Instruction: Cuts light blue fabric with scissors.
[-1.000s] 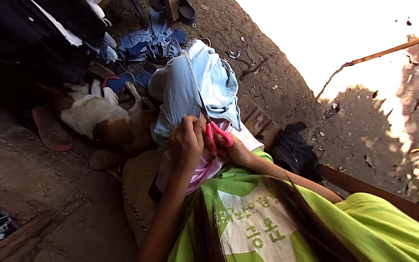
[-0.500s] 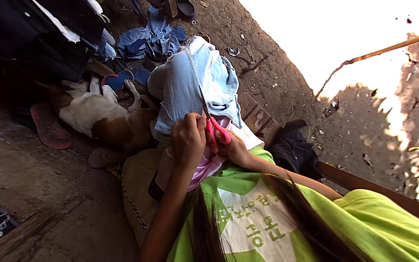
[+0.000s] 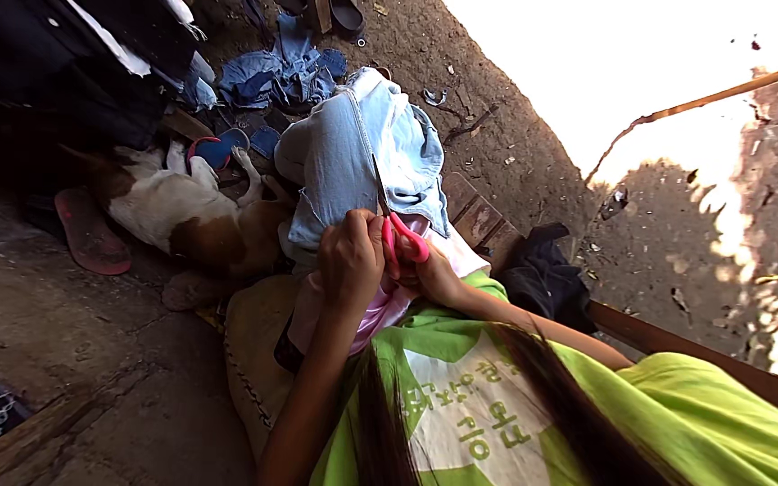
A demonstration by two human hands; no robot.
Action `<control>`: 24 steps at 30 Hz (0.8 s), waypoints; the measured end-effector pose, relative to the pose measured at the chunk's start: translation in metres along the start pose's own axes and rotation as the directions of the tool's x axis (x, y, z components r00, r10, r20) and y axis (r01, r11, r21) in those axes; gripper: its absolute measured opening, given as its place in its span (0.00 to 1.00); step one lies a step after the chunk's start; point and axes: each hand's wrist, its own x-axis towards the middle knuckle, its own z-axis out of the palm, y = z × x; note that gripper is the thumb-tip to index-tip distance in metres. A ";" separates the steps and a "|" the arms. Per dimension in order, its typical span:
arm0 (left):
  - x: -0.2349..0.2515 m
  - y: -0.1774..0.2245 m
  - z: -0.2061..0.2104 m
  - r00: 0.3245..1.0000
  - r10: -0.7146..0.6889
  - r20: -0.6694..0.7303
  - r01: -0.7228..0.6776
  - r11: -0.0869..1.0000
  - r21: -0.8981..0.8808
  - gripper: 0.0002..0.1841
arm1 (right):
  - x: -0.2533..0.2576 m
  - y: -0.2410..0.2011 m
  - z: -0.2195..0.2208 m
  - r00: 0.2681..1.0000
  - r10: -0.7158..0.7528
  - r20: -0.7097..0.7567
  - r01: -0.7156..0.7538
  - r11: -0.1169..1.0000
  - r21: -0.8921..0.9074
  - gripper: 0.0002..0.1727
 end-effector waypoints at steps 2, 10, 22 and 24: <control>0.000 -0.001 0.000 1.000 0.006 0.000 -0.006 1.000 -0.006 0.12 | 0.003 0.000 0.000 1.000 0.014 -0.008 -0.014 1.000 0.008 0.24; 0.000 -0.001 0.001 1.000 0.001 -0.017 -0.001 1.000 -0.008 0.12 | 0.002 0.003 0.001 0.996 -0.083 -0.019 0.083 0.997 0.003 0.25; 0.000 -0.002 0.003 1.000 0.005 -0.020 -0.005 1.000 0.016 0.14 | 0.007 0.002 0.001 0.996 -0.062 -0.057 0.062 0.998 -0.017 0.22; 0.000 -0.002 0.004 1.000 0.007 -0.021 -0.006 1.000 0.017 0.13 | 0.008 0.001 0.001 0.998 -0.028 -0.059 0.028 1.000 0.005 0.23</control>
